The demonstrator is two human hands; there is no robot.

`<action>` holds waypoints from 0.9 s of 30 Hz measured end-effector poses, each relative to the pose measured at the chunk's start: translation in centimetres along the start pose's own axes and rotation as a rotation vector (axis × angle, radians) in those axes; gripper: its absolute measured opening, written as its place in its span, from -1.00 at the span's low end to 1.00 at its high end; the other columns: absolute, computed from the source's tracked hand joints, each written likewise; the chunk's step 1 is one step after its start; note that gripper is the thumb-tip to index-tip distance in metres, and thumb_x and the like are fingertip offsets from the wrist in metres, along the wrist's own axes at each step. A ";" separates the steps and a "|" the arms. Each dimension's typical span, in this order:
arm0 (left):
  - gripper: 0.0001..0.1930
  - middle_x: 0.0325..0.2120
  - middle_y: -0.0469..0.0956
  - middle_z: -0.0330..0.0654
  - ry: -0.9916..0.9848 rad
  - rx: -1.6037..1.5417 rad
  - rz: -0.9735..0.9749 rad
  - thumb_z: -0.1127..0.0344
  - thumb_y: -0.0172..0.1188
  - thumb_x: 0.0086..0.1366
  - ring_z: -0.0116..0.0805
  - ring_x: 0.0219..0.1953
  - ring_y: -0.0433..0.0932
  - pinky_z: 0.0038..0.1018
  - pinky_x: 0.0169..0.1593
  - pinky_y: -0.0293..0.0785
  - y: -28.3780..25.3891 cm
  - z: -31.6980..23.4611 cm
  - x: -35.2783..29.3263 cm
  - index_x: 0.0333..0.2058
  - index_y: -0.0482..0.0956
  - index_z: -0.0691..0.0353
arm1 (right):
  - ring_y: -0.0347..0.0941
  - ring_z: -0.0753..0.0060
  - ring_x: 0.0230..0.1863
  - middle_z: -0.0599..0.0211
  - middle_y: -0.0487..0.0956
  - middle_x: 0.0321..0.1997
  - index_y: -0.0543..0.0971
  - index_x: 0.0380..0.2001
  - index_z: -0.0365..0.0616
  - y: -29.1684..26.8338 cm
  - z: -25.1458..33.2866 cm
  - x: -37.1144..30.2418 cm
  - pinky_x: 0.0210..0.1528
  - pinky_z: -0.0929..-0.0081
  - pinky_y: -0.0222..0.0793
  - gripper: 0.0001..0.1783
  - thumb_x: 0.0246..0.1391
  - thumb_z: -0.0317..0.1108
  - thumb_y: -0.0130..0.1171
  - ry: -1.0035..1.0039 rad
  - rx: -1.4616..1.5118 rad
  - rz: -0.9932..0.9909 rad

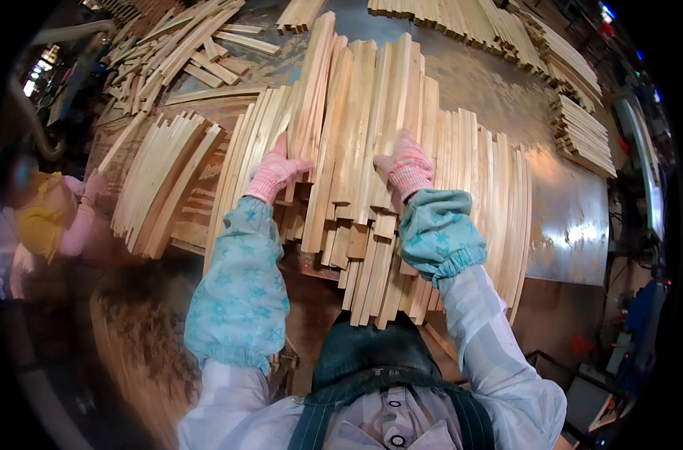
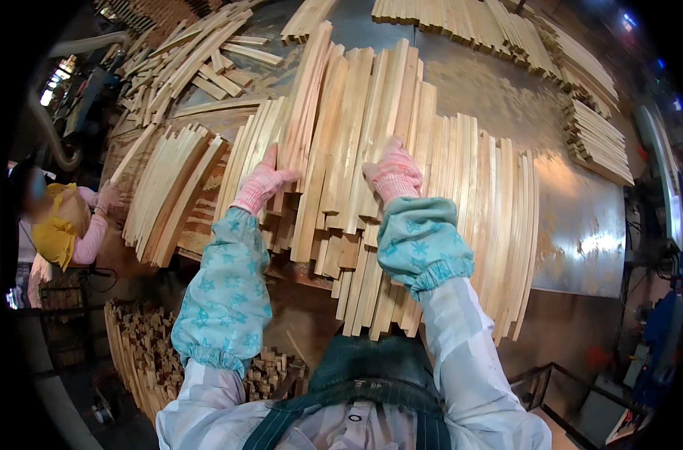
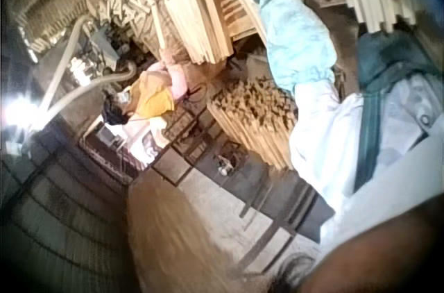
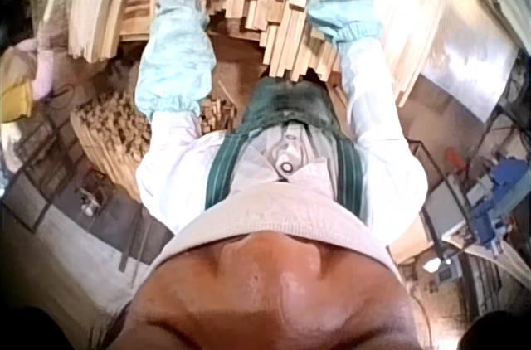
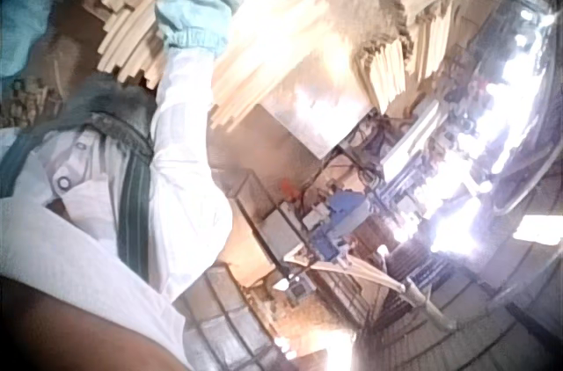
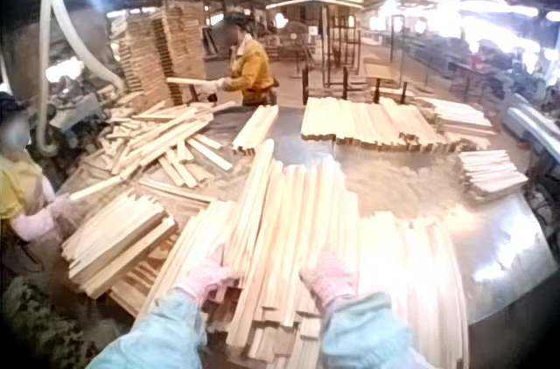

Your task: The person gathers wooden slats from a metal table, aligns the ends by hand, and places the aligned bundles onto a moving conveyor belt.

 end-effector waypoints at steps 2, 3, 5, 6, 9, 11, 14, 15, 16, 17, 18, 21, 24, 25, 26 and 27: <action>0.16 0.06 0.42 0.08 -0.064 0.407 -0.192 0.08 0.43 -0.07 -0.06 0.07 0.44 -0.34 0.11 0.37 0.9 -1.7 -0.1 0.37 -0.23 0.07 | 0.52 0.01 -0.06 -0.04 0.56 -0.13 0.24 0.13 -0.24 0.8 0.9 0.1 -0.05 0.26 0.44 -0.18 -0.18 -0.12 0.30 0.146 -0.075 0.033; 0.25 0.08 0.40 0.13 -0.240 0.481 -0.111 -0.03 0.46 -0.11 -0.02 0.13 0.40 -0.29 0.13 0.36 1.4 -5.2 -1.5 0.37 -0.30 0.10 | 0.54 0.02 -0.10 -0.03 0.57 -0.16 0.27 0.10 -0.26 0.3 0.7 0.6 -0.09 0.27 0.45 -0.22 -0.19 -0.15 0.30 0.233 -0.104 0.028; 0.26 0.08 0.41 0.10 -0.202 0.439 -0.035 -0.02 0.47 -0.12 -0.05 0.09 0.44 -0.29 0.10 0.39 0.8 -5.6 -1.0 0.35 -0.30 0.21 | 0.54 0.02 -0.11 -0.04 0.57 -0.15 0.32 0.06 -0.28 0.7 -0.4 1.9 -0.13 0.28 0.45 -0.26 -0.20 -0.17 0.31 0.078 0.173 -0.016; 0.27 0.07 0.41 0.09 -0.191 0.429 0.004 -0.02 0.47 -0.13 -0.07 0.07 0.46 -0.29 0.08 0.41 0.4 -5.0 -0.8 0.35 -0.29 0.26 | 0.54 0.02 -0.12 -0.05 0.57 -0.15 0.35 0.03 -0.30 1.6 -1.7 2.9 -0.15 0.29 0.45 -0.28 -0.20 -0.18 0.32 -0.001 0.317 -0.029; -0.23 -0.19 0.58 -0.01 0.044 -0.530 0.114 0.07 0.38 0.01 -0.23 -0.17 0.59 -0.36 -0.07 0.53 -0.4 -1.2 -0.2 0.10 0.31 0.41 | 0.52 0.10 -0.34 0.02 0.55 -0.32 0.44 -0.12 -0.33 2.1 -3.0 2.5 -0.37 0.17 0.50 -0.51 -0.15 -0.32 0.30 0.044 0.992 0.073; -0.45 -0.31 0.61 -0.05 0.005 -0.883 0.253 0.12 0.34 0.07 -0.30 -0.25 0.61 -0.41 -0.16 0.58 -0.7 -2.2 -4.2 -0.04 0.48 0.37 | 0.51 0.21 -0.47 0.11 0.52 -0.43 0.44 -0.14 -0.32 1.0 -1.7 -2.1 -0.54 0.18 0.54 -0.57 -0.09 -0.39 0.30 0.090 1.361 0.273; -0.53 -0.37 0.61 -0.13 0.019 -1.000 0.255 0.15 0.30 0.10 -0.35 -0.31 0.61 -0.48 -0.33 0.62 3.3 -3.7 -10.2 -0.09 0.52 0.34 | 0.55 0.42 -0.24 0.07 0.56 -0.12 0.17 0.26 -0.26 0.0 -1.1 -8.0 -0.27 0.56 0.50 -0.23 -0.01 -0.40 0.24 0.004 1.247 0.288; -0.47 -0.30 0.60 -0.15 0.108 -1.011 0.227 0.17 0.33 0.08 -0.32 -0.29 0.61 -0.45 -0.25 0.61 4.8 -3.7 -11.6 -0.02 0.47 0.35 | 0.53 0.42 -0.22 0.11 0.55 -0.11 0.19 0.25 -0.26 0.8 -1.7 -8.5 -0.25 0.54 0.49 -0.23 0.00 -0.35 0.27 -0.069 1.234 0.247; -0.42 -0.27 0.58 -0.16 0.123 -1.008 0.306 0.22 0.34 0.07 -0.30 -0.26 0.60 -0.44 -0.16 0.59 6.2 -4.7 -13.9 0.03 0.42 0.36 | 0.51 0.43 -0.21 0.15 0.54 -0.11 0.20 0.24 -0.26 2.2 -2.6 -8.9 -0.23 0.52 0.48 -0.23 0.00 -0.31 0.29 -0.129 1.214 0.202; -0.42 -0.23 0.56 -0.19 0.181 -1.033 0.339 0.31 0.33 0.07 -0.34 -0.20 0.57 -0.45 -0.09 0.55 8.0 -5.3 -15.7 0.08 0.38 0.33 | 0.47 0.43 -0.15 0.18 0.52 -0.09 0.21 0.23 -0.27 3.0 -3.0 -10.1 -0.16 0.50 0.46 -0.21 -0.01 -0.24 0.33 -0.205 1.277 0.181; -0.32 -0.13 0.51 -0.17 0.252 -1.009 0.293 0.44 0.30 0.07 -0.36 -0.15 0.54 -0.47 -0.08 0.54 9.7 -5.7 -17.0 0.18 0.24 0.31 | 0.43 0.45 -0.04 0.25 0.52 -0.06 0.29 0.17 -0.29 2.4 -2.7 -11.9 -0.01 0.55 0.38 -0.29 -0.04 -0.35 0.34 -0.223 1.255 0.128; -0.06 0.00 0.42 -0.13 0.122 -0.891 0.380 0.58 0.29 0.04 -0.34 -0.10 0.50 -0.47 -0.08 0.54 14.3 -5.7 -19.5 0.33 -0.08 0.13 | 0.35 0.41 0.09 0.23 0.45 0.07 0.15 0.27 -0.27 0.9 -5.9 -15.3 0.12 0.54 0.30 -0.13 -0.07 -0.38 0.35 -0.161 1.180 0.078; 0.00 0.03 0.41 -0.11 0.170 -0.901 0.478 0.54 0.30 0.07 -0.34 -0.09 0.49 -0.47 -0.11 0.55 19.0 -8.9 -22.5 0.36 -0.19 0.01 | 0.36 0.39 0.10 0.21 0.44 0.10 0.10 0.30 -0.25 -1.0 -12.7 -17.3 0.12 0.49 0.32 -0.07 -0.12 -0.44 0.36 -0.185 1.148 -0.029; 0.10 0.06 0.39 -0.05 0.259 -0.737 0.551 0.48 0.32 0.09 -0.33 -0.07 0.49 -0.49 -0.15 0.54 20.9 -9.6 -22.9 0.37 -0.37 -0.06 | 0.37 0.39 0.09 0.20 0.44 0.10 0.10 0.30 -0.25 -2.6 -14.8 -18.2 0.11 0.47 0.34 -0.07 -0.13 -0.47 0.35 -0.162 1.216 0.000; 0.12 0.05 0.40 -0.04 0.168 -0.600 0.621 0.45 0.33 0.09 -0.34 -0.07 0.49 -0.49 -0.14 0.53 23.1 -10.2 -23.5 0.37 -0.41 -0.05 | 0.38 0.38 0.09 0.19 0.44 0.10 0.10 0.30 -0.25 -4.1 -16.9 -19.0 0.10 0.45 0.35 -0.06 -0.14 -0.50 0.35 -0.138 1.283 0.031; 0.14 0.05 0.41 -0.03 0.075 -0.466 0.674 0.42 0.34 0.09 -0.34 -0.07 0.49 -0.49 -0.14 0.52 24.9 -11.5 -24.3 0.36 -0.45 -0.05 | 0.39 0.37 0.08 0.18 0.45 0.09 0.06 0.32 -0.23 -5.4 -19.0 -19.5 0.09 0.45 0.36 -0.02 -0.16 -0.51 0.35 -0.095 1.294 0.046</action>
Point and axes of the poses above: each hand's wrist, its own x-axis towards the middle knuckle, its own y-axis out of the palm, z = x × y, the point moved 4 cm from there along x, towards the middle knuckle
